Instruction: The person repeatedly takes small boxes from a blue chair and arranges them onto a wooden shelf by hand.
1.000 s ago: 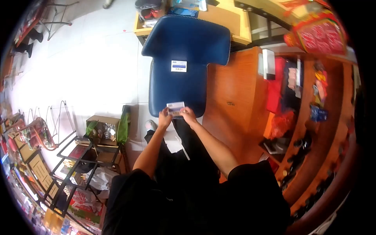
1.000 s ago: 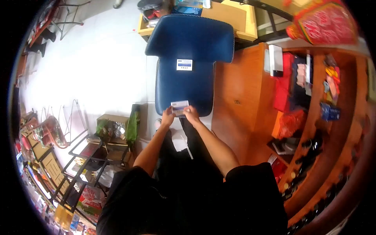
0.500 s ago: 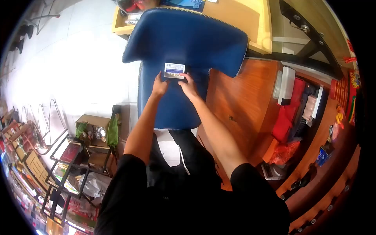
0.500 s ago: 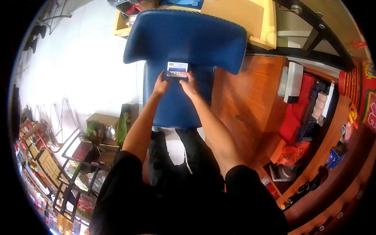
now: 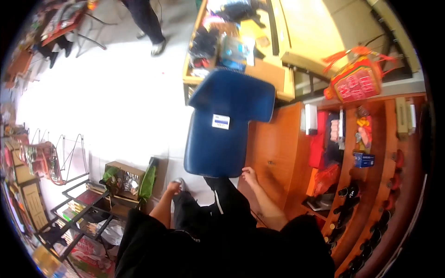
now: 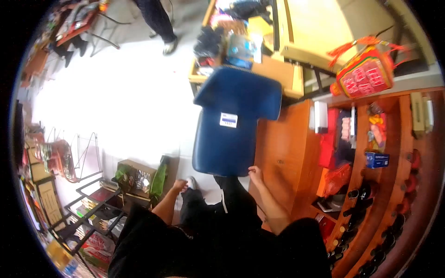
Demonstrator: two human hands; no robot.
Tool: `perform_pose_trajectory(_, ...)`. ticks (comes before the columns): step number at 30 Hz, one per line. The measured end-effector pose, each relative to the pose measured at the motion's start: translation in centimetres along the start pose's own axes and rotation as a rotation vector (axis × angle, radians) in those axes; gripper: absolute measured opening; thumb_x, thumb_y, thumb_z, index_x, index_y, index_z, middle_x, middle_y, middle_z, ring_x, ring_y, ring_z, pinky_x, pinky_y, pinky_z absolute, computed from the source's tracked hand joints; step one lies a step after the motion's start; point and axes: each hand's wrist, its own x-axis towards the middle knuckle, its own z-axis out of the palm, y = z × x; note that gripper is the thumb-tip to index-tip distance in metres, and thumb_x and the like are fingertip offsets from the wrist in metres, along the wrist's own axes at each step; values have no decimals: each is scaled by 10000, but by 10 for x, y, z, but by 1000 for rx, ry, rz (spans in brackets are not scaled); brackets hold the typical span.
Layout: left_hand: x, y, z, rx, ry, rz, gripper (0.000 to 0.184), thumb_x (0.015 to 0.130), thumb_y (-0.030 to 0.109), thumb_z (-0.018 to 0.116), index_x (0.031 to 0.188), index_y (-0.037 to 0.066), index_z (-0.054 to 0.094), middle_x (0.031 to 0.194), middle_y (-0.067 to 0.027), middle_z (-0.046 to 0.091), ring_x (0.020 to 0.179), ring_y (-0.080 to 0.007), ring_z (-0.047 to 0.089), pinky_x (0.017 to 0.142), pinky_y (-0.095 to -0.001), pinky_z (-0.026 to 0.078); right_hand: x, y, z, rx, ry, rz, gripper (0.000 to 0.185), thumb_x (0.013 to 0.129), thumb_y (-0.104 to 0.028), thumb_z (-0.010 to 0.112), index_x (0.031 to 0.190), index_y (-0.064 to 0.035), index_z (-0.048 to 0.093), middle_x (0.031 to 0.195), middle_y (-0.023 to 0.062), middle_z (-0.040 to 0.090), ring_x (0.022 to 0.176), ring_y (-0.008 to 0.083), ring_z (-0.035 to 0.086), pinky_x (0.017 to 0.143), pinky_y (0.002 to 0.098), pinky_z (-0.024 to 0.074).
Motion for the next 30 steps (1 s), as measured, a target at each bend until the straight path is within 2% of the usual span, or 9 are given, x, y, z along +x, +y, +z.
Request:
perform_pose_trajectory(6,-117,-24,-49,-145,95,363,261,863,219,580,1028,19,604,825,-115,656,642,-199,607,516,-315,478,-252,-322,50,392,-234,-725,268,902,-52,517,1155,30,547,823,79,606,754,123,569,690,246,478)
perform_pose_trajectory(9,-118,-61,-85,-311,35,446,246,831,171,580,976,-22,625,742,-131,639,540,-209,585,451,-313,469,-395,-429,49,353,-187,-1421,181,791,96,453,929,62,565,788,138,583,681,197,559,618,302,470)
perform_pose_trajectory(12,-133,-103,-115,-155,134,387,173,830,153,584,882,-1,645,709,-122,625,536,-229,601,460,-343,483,-501,-490,39,458,-117,-2136,114,748,24,537,847,-24,566,755,120,592,661,245,576,577,371,468)
perform_pose_trajectory(14,-100,-135,-152,49,-165,585,249,786,295,634,864,66,694,736,-111,640,620,-295,630,577,-406,525,-586,-504,36,545,-133,-2205,213,783,-25,576,989,-76,568,799,134,579,700,258,563,630,418,459)
perform_pose_trajectory(16,-99,-162,-155,178,66,531,276,788,320,491,759,61,581,648,-112,506,543,-297,505,501,-406,411,-658,-497,36,554,-175,-2063,322,817,-74,615,1131,-127,569,843,147,567,738,270,550,684,465,450)
perform_pose_trajectory(19,-135,-173,-158,29,83,427,285,795,300,409,692,52,503,593,-111,437,484,-287,432,444,-377,338,-751,-498,25,-301,55,-1490,178,774,-70,636,893,-13,516,817,145,551,723,249,548,659,333,464)
perform_pose_trajectory(24,-141,-170,-153,-341,-57,207,258,804,237,511,711,8,581,636,-133,567,531,-254,565,441,-361,420,-770,-470,26,-387,218,-1851,196,705,-30,656,821,-20,499,751,124,548,603,223,542,533,297,454)
perform_pose_trajectory(26,-165,-158,-131,72,197,398,224,796,213,567,715,16,638,651,-123,629,559,-216,625,479,-344,483,-780,-447,28,-290,369,-2011,191,682,-18,659,783,-27,497,715,114,547,552,219,534,486,282,445)
perform_pose_trajectory(30,-128,-135,-84,479,66,573,258,818,234,518,704,43,650,612,-93,630,514,-198,609,493,-339,494,-830,-390,9,-211,524,-2141,145,732,-11,626,683,-43,493,599,86,513,472,188,504,429,252,426)
